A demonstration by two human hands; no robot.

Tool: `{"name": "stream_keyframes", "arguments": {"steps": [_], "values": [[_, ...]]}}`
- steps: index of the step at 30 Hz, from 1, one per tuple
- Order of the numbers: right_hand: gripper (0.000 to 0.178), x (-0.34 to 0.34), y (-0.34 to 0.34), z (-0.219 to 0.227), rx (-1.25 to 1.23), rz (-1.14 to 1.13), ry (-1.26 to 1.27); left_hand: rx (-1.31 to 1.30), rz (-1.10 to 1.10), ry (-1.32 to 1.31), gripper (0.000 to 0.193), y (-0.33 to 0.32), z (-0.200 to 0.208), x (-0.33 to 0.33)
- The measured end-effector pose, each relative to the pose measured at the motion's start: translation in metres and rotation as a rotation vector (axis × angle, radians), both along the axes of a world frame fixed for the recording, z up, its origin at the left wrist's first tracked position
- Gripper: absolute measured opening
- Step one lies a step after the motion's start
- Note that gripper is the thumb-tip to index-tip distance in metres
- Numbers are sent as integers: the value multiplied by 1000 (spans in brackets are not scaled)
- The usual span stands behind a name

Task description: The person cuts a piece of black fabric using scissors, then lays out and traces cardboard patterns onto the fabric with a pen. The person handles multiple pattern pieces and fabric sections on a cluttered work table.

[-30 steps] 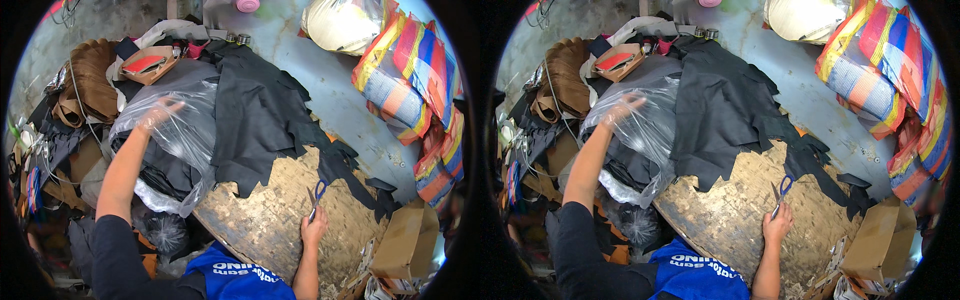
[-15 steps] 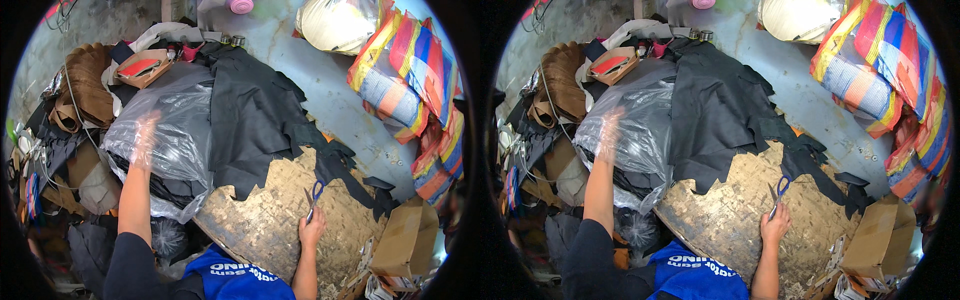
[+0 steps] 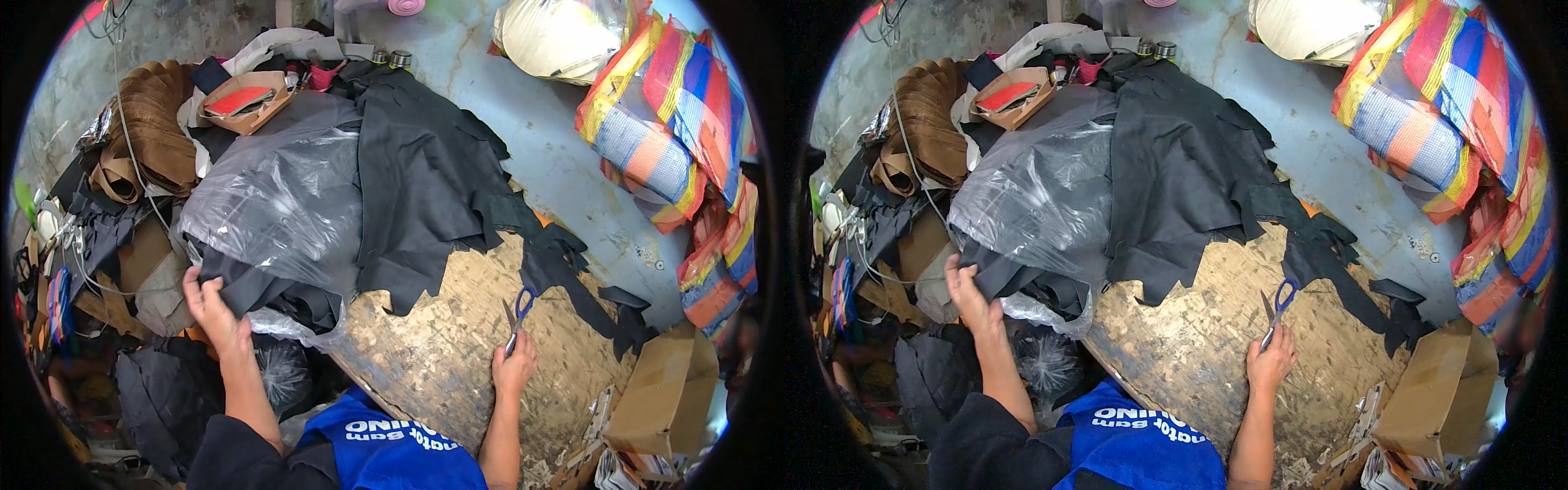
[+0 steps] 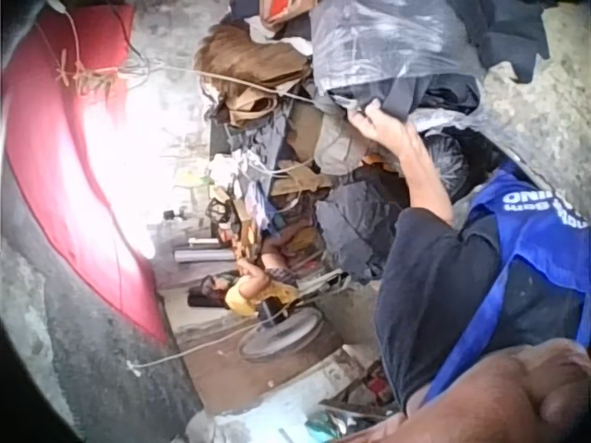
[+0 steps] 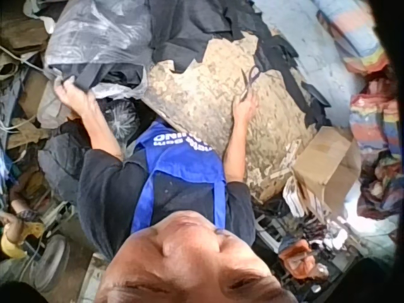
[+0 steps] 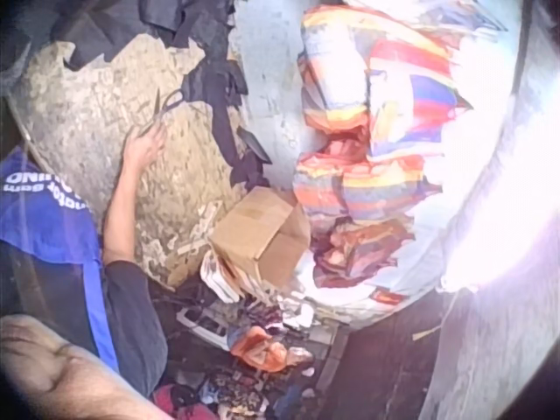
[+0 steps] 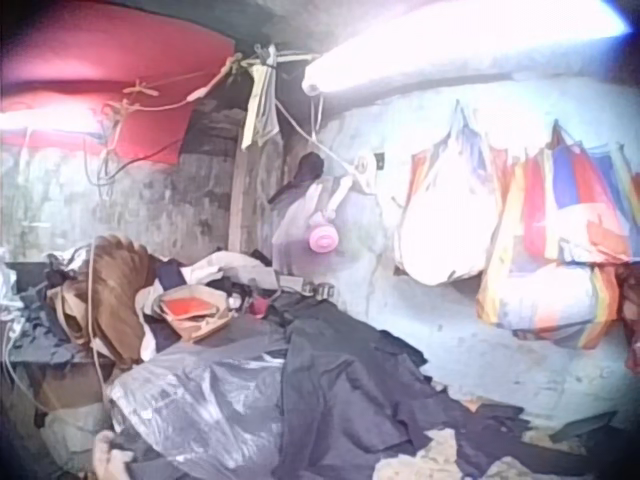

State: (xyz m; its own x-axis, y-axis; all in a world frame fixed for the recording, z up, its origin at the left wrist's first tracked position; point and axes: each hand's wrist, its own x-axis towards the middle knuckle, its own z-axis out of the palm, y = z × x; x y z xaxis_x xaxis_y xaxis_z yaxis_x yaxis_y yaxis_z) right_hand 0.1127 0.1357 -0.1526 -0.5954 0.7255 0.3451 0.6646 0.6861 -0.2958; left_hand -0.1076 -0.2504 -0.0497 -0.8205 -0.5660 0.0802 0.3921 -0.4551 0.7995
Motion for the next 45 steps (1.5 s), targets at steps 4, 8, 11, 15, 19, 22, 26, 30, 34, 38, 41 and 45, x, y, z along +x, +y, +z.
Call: {"name": "stream_keyframes", "arguments": {"steps": [4,8,11,15,19,22,26,30,34,38,41,45], "values": [[48,-6,-13,10,88,-46,60,-29,-23,264,43,-8,29,25],[44,-32,-59,39,130,377,377,77,-39,141,50,-3,29,34],[52,-70,-128,63,-48,970,430,64,-51,-39,50,1,22,51],[74,-124,-211,89,-172,1361,395,-1,-295,-70,56,6,16,88],[58,-167,-244,95,142,1208,511,-158,-551,94,46,9,16,92],[43,-172,-240,95,53,1247,646,-145,-667,125,44,11,26,78],[29,-164,-217,111,-269,1316,918,-151,-940,210,47,30,54,67],[31,-134,-196,136,-612,1098,1029,-187,-1203,353,43,75,93,58],[29,-115,-156,151,-1003,874,1255,-133,-1536,493,43,137,131,52],[26,-93,-93,171,-1057,599,1510,-64,-1705,697,46,221,158,60],[26,-73,-47,195,-620,575,1534,42,-1927,784,46,260,171,65],[36,-67,-11,214,84,494,1232,-92,-1845,985,48,280,165,43]]}}
